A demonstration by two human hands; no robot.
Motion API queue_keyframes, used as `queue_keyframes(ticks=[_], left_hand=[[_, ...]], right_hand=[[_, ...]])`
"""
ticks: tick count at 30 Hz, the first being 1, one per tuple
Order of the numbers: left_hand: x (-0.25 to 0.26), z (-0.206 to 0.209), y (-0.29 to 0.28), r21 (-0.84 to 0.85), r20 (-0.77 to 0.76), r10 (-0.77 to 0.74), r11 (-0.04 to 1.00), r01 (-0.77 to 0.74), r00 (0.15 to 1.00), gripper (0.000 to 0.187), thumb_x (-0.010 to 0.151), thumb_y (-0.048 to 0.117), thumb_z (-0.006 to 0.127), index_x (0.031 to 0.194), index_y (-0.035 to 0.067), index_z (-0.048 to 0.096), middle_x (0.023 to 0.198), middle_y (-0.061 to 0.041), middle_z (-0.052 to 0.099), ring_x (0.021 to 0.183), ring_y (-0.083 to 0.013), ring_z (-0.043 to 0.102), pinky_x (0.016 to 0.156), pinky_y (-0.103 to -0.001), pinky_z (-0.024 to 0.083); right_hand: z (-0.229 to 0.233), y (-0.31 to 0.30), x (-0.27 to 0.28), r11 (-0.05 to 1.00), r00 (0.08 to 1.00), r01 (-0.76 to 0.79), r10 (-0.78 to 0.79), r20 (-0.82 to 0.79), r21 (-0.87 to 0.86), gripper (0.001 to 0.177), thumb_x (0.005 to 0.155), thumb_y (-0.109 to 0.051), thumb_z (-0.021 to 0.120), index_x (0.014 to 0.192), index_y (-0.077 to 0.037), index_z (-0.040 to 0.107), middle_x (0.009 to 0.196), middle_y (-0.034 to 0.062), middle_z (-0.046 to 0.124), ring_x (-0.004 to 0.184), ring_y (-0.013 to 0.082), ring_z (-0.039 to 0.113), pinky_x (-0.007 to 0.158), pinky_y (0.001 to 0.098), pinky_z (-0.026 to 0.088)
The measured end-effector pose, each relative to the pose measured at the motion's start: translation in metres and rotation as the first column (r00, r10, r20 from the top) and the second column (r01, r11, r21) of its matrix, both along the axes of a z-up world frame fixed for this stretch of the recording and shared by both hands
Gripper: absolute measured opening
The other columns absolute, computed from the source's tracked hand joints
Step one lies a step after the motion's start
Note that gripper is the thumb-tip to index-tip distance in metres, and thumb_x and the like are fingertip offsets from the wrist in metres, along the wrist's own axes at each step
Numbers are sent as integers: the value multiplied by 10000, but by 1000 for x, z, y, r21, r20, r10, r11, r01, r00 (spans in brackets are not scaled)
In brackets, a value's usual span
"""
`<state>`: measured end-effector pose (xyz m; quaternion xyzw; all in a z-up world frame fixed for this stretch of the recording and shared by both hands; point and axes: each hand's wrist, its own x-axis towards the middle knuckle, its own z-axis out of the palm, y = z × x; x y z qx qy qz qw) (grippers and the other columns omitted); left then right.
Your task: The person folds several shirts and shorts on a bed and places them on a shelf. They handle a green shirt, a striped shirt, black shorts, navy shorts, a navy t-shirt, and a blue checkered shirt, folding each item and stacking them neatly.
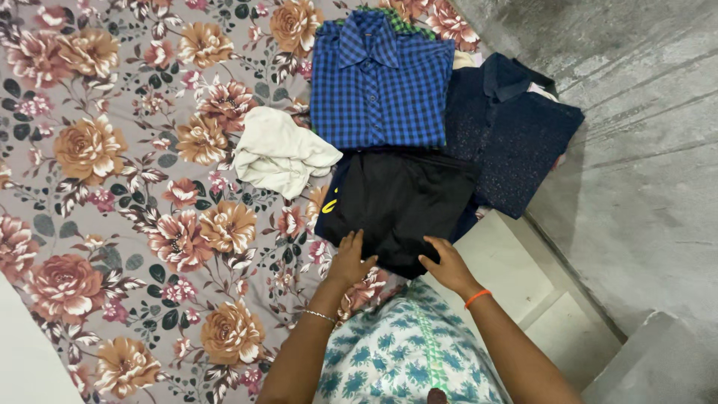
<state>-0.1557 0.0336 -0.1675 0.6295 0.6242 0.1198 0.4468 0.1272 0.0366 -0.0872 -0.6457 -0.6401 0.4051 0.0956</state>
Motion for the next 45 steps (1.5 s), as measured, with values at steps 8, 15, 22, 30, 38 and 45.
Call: queue_keyframes(ticks=[8,15,22,30,38,45], left_hand=[[-21,-58,46,28,-75,260,965,-259,963,956,830,389,787,1552,-6,301,1564,-320,358,1448,-463,360,1202,-470,318],[-40,-75,65,-79,-156,338,933,-352,928,878,803,387,811,1482,-9,418,1420,-276,528,1326,-418,518,1117,-450,429],[-42,-90,83,-158,-65,387,906,-392,920,747,754,465,879,1234,-52,634,1183,-241,708,1123,-365,683,978,-406,528],[-37,-100,85,-221,231,596,802,-555,769,670,721,390,929,1144,-43,643,1044,-256,699,904,-265,664,807,-382,554],[-32,-88,96,-4,285,372,922,-387,883,507,729,255,893,1094,8,643,987,-123,692,903,-267,664,810,-381,532],[3,-25,72,307,41,456,841,-446,889,393,903,256,781,1184,33,621,1159,-206,652,1093,-421,623,894,-507,530]], right_hand=[[-73,17,18,926,927,376,-376,9,-40,838,840,-245,777,1537,-46,357,1482,239,456,1286,374,548,1056,405,479],[-71,16,8,826,844,536,-529,90,-174,817,839,-341,788,1470,17,412,1248,225,631,1117,336,670,953,419,567],[-73,17,2,500,588,650,-808,-38,-572,657,856,-331,788,1335,-18,466,1270,178,634,1129,284,648,888,477,559],[-80,21,-4,432,385,629,-895,-224,-647,628,845,-288,766,1359,-13,531,1355,150,654,1208,276,640,990,468,504],[-65,48,-14,437,415,549,-882,-222,-712,649,835,-315,796,1325,23,540,1277,172,679,1168,327,670,956,486,562],[-76,55,-10,325,138,491,-945,-296,-808,543,787,-242,770,1234,42,651,1194,165,732,1090,308,703,952,464,573]])
